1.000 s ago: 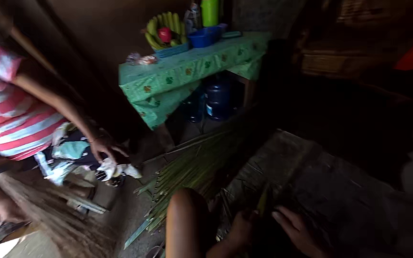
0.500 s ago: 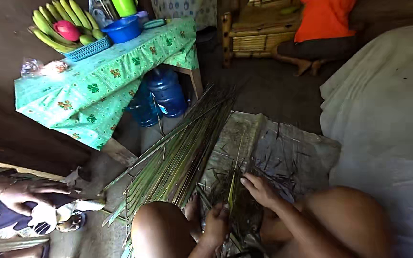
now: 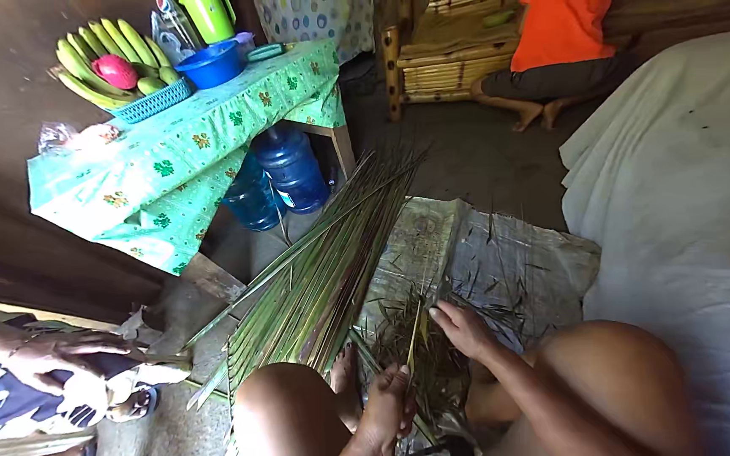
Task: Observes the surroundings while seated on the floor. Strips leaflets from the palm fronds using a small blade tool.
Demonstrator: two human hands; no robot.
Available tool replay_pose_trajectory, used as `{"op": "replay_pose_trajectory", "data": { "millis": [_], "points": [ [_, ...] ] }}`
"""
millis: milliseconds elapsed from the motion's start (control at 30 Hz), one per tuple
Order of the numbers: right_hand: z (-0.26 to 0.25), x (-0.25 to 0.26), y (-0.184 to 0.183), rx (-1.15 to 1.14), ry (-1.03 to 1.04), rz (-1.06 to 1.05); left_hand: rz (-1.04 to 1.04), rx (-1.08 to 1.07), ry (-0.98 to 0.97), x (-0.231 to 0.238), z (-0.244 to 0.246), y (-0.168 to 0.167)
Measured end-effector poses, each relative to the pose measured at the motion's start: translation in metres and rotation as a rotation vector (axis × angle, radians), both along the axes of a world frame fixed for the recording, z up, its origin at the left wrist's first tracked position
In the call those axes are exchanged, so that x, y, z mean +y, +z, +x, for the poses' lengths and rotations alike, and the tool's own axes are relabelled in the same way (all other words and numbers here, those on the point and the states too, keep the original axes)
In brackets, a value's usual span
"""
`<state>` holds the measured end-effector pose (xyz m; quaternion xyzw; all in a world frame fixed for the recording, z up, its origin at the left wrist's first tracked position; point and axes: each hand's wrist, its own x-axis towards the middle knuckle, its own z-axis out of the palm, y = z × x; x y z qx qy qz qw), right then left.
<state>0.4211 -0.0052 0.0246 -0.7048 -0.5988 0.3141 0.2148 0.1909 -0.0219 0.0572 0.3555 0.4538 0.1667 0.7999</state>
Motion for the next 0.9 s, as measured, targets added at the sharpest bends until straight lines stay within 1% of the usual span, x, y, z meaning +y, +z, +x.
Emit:
{"op": "replay_pose_trajectory", "data": {
  "millis": [67, 133, 167, 233, 300, 400, 500, 567, 600, 667, 733, 767, 800, 900],
  "points": [
    [-0.002, -0.007, 0.004, 0.128, 0.016, 0.048, -0.018, -0.004, 0.007, 0.002, -0.002, -0.001],
    [-0.018, -0.019, 0.009, 0.275, 0.103, 0.029, -0.052, -0.04, 0.029, 0.007, -0.003, 0.0],
    [-0.028, -0.025, 0.01, 0.311, 0.15, 0.027, -0.077, -0.077, 0.042, 0.009, -0.004, 0.001],
    [-0.043, -0.031, 0.009, 0.294, 0.22, 0.06, -0.159, -0.188, 0.057, 0.012, -0.007, 0.0],
    [-0.043, -0.028, 0.007, 0.21, 0.24, 0.089, -0.251, -0.308, 0.058, 0.01, -0.01, -0.003],
    [-0.028, -0.015, -0.003, 0.126, 0.131, 0.151, -0.34, -0.41, 0.02, 0.007, -0.015, -0.004],
    [-0.003, 0.001, -0.008, 0.189, -0.053, 0.099, -0.364, -0.453, -0.024, 0.004, -0.018, -0.009],
    [0.007, 0.005, -0.011, 0.266, -0.208, 0.089, -0.355, -0.451, -0.044, 0.004, -0.019, -0.008],
    [0.007, 0.005, -0.008, 0.388, -0.266, 0.081, -0.351, -0.447, -0.055, 0.006, -0.019, -0.008],
    [-0.002, -0.002, 0.005, 0.727, -0.269, -0.019, -0.35, -0.438, -0.072, 0.007, -0.019, -0.01],
    [-0.013, -0.009, 0.01, 0.977, -0.192, -0.189, -0.337, -0.429, -0.094, 0.006, -0.019, -0.014],
    [-0.018, -0.011, 0.008, 1.046, -0.167, -0.238, -0.314, -0.407, -0.104, 0.005, -0.019, -0.015],
    [-0.021, -0.011, 0.008, 1.072, -0.168, -0.245, -0.275, -0.364, -0.111, 0.004, -0.02, -0.016],
    [-0.014, -0.003, 0.01, 1.02, -0.275, -0.154, -0.067, -0.112, -0.124, -0.003, -0.018, -0.011]
  ]
}}
